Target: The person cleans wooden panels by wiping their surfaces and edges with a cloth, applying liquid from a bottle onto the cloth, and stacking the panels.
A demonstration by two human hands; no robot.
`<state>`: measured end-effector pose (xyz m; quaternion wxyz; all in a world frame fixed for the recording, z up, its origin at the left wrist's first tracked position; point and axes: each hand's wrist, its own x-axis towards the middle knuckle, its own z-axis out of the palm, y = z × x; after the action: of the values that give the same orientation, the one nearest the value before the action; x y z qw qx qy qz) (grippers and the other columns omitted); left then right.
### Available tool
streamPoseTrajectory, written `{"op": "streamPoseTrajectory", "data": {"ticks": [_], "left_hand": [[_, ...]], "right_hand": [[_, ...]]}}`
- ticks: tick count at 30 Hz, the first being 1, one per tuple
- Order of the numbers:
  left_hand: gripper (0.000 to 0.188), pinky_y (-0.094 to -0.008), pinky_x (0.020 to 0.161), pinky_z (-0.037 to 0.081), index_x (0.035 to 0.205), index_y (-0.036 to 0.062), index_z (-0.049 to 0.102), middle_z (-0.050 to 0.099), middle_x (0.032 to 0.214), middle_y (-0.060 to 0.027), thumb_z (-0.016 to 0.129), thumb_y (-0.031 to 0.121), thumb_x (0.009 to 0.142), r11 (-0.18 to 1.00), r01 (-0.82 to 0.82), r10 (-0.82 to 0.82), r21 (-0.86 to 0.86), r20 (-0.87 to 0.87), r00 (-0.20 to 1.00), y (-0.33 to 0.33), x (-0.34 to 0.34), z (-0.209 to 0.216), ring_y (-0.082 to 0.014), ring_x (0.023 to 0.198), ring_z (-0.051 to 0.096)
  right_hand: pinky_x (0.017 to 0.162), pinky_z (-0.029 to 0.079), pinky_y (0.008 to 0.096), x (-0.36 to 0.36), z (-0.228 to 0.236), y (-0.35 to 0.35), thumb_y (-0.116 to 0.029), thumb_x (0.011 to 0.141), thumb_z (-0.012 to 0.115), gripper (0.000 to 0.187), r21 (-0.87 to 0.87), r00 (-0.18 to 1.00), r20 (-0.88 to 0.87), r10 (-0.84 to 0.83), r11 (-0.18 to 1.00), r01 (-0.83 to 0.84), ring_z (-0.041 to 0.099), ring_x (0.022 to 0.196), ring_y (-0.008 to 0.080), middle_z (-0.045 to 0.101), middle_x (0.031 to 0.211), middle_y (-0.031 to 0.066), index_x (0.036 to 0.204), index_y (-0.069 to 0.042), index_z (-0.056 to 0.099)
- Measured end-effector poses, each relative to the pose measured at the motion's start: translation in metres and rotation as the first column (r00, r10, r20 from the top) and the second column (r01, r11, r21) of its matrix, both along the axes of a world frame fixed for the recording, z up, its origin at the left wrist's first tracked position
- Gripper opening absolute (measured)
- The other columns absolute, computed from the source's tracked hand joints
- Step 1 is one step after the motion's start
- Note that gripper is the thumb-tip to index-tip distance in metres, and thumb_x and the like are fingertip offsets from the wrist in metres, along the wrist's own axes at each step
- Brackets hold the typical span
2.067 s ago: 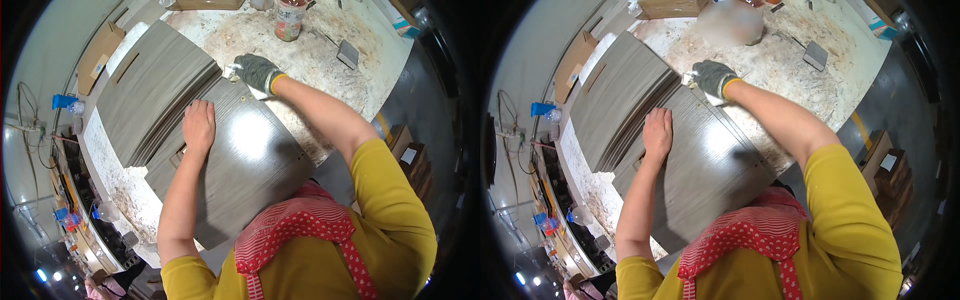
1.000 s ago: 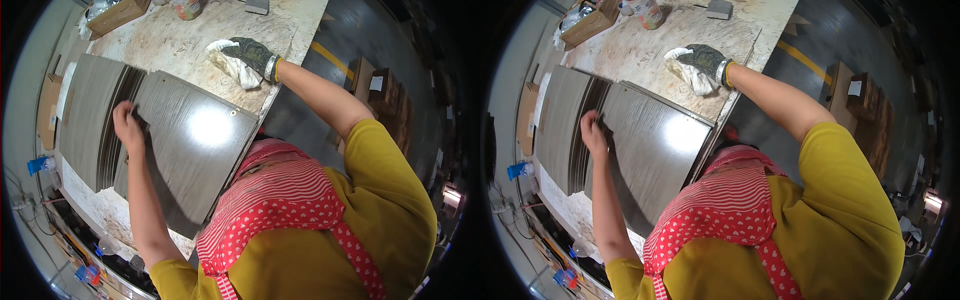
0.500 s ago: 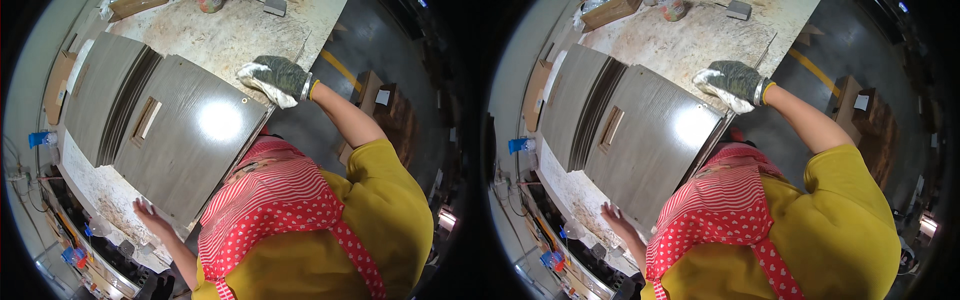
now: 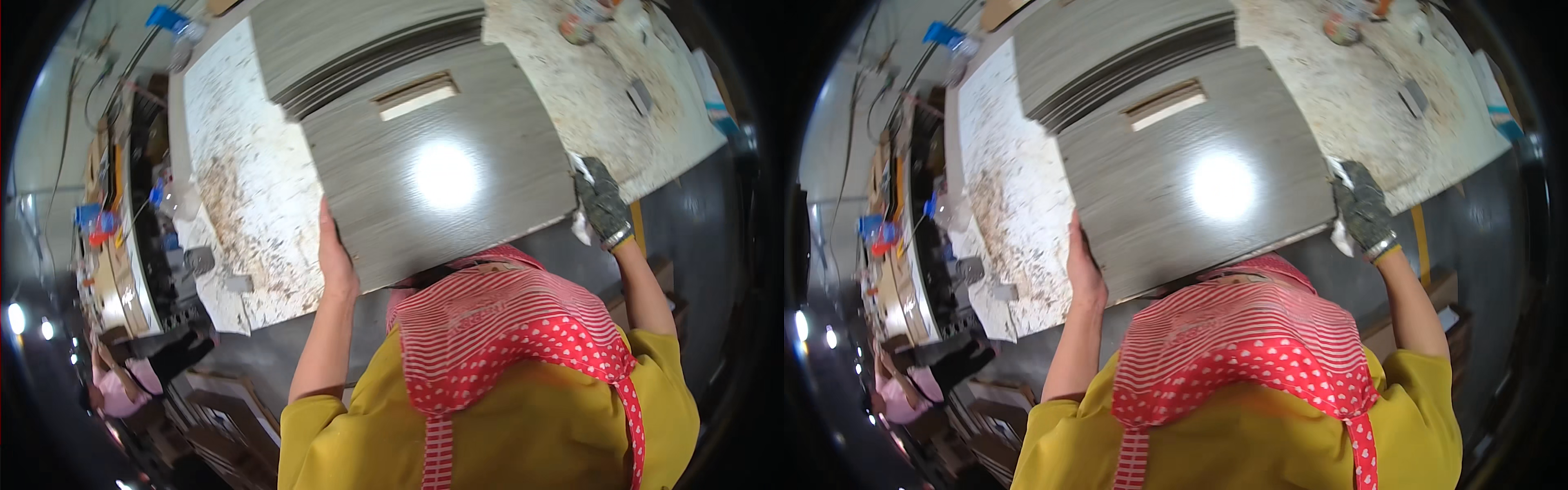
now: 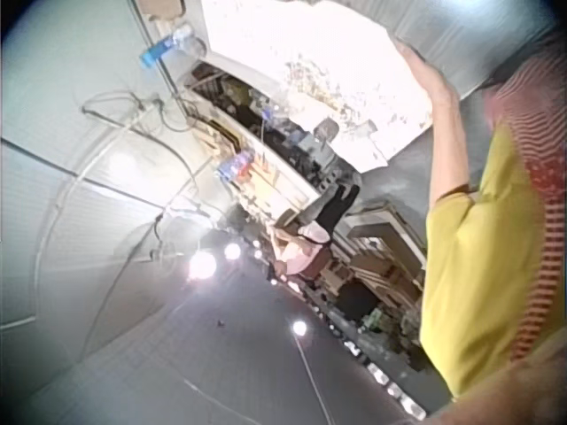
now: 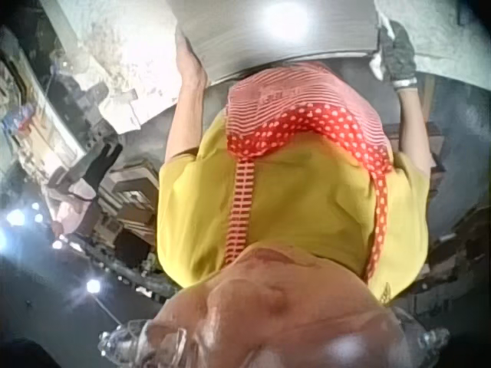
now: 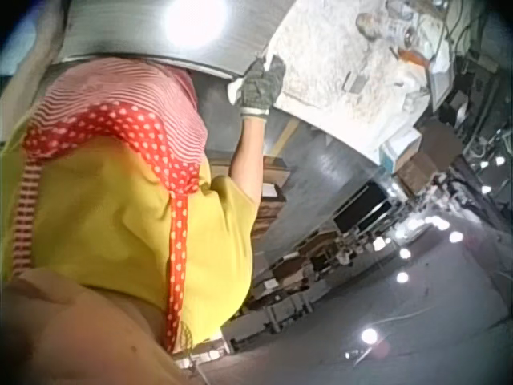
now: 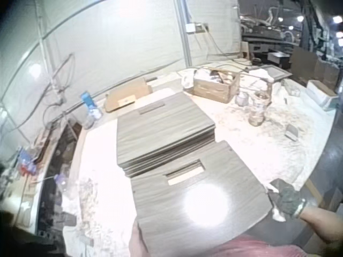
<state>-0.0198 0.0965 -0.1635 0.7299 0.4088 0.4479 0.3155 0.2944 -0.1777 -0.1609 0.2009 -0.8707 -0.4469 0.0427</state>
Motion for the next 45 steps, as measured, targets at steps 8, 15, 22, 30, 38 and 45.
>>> {"op": "streamPoseTrajectory", "data": {"ticks": [8,15,22,30,38,45], "left_hand": [[0.010,-0.0241,0.074,0.046,0.075,0.0046,0.052,0.058,0.096,-0.0127,0.043,0.007,0.080,0.948,-0.273,0.253,0.164,0.131,0.959,0.102,-0.025,0.012,-0.0168,0.080,0.053],[0.045,-0.0352,0.095,0.036,0.123,0.0013,0.045,0.053,0.123,-0.0105,0.044,0.033,0.091,0.930,0.003,0.014,0.367,-0.042,0.999,0.198,0.035,0.071,-0.0199,0.113,0.049],[0.078,-0.0482,0.102,0.023,0.136,0.0025,0.031,0.033,0.140,-0.0121,0.044,0.060,0.085,0.971,0.177,-0.096,0.162,-0.414,0.905,0.233,0.089,0.049,-0.0256,0.129,0.028],[0.069,-0.0412,0.105,0.018,0.133,-0.0007,0.033,0.032,0.140,-0.0171,0.045,0.050,0.088,0.949,0.265,-0.197,0.169,-0.335,0.921,0.232,0.097,0.051,-0.0288,0.130,0.027],[0.065,-0.0350,0.104,0.026,0.134,-0.0036,0.030,0.035,0.137,-0.0232,0.049,0.038,0.089,0.915,0.279,-0.134,0.291,-0.433,0.891,0.208,0.080,0.039,-0.0302,0.129,0.032],[0.050,-0.0317,0.097,0.034,0.127,-0.0038,0.043,0.048,0.128,-0.0205,0.054,0.024,0.087,0.762,0.268,0.151,0.589,-0.565,0.811,0.212,0.080,0.018,-0.0252,0.119,0.044]], "right_hand": [[0.091,0.039,0.0283,0.100,-0.005,0.021,-0.022,0.089,0.054,0.038,0.153,0.987,-0.156,0.050,0.988,-0.026,0.052,0.104,0.0171,0.057,0.115,0.0101,0.118,0.002,0.052],[0.101,0.032,0.0328,0.155,0.056,0.147,-0.018,0.091,0.041,0.035,0.096,0.979,0.084,0.184,0.977,-0.191,0.043,0.118,0.0284,0.045,0.130,0.0169,0.122,-0.005,0.050],[0.088,0.040,0.0332,0.142,0.045,0.271,-0.042,0.088,0.047,0.046,0.143,0.966,-0.162,0.199,0.974,-0.177,0.055,0.099,0.0285,0.060,0.109,0.0166,0.112,-0.003,0.056],[0.080,0.043,0.0309,0.145,0.040,0.283,-0.038,0.083,0.056,0.044,0.213,0.857,-0.498,0.132,0.977,-0.026,0.059,0.089,0.0215,0.064,0.101,0.0137,0.107,-0.001,0.059],[0.069,0.044,0.0280,0.144,0.033,0.268,-0.027,0.083,0.060,0.031,0.320,0.744,-0.654,0.140,0.942,0.104,0.056,0.075,0.0133,0.063,0.084,0.0046,0.098,0.000,0.061],[0.071,0.045,0.0317,0.148,0.016,0.270,-0.034,0.082,0.061,0.036,0.326,0.877,-0.480,0.038,0.935,0.138,0.059,0.077,0.0212,0.065,0.084,0.0119,0.096,-0.001,0.063]]}}
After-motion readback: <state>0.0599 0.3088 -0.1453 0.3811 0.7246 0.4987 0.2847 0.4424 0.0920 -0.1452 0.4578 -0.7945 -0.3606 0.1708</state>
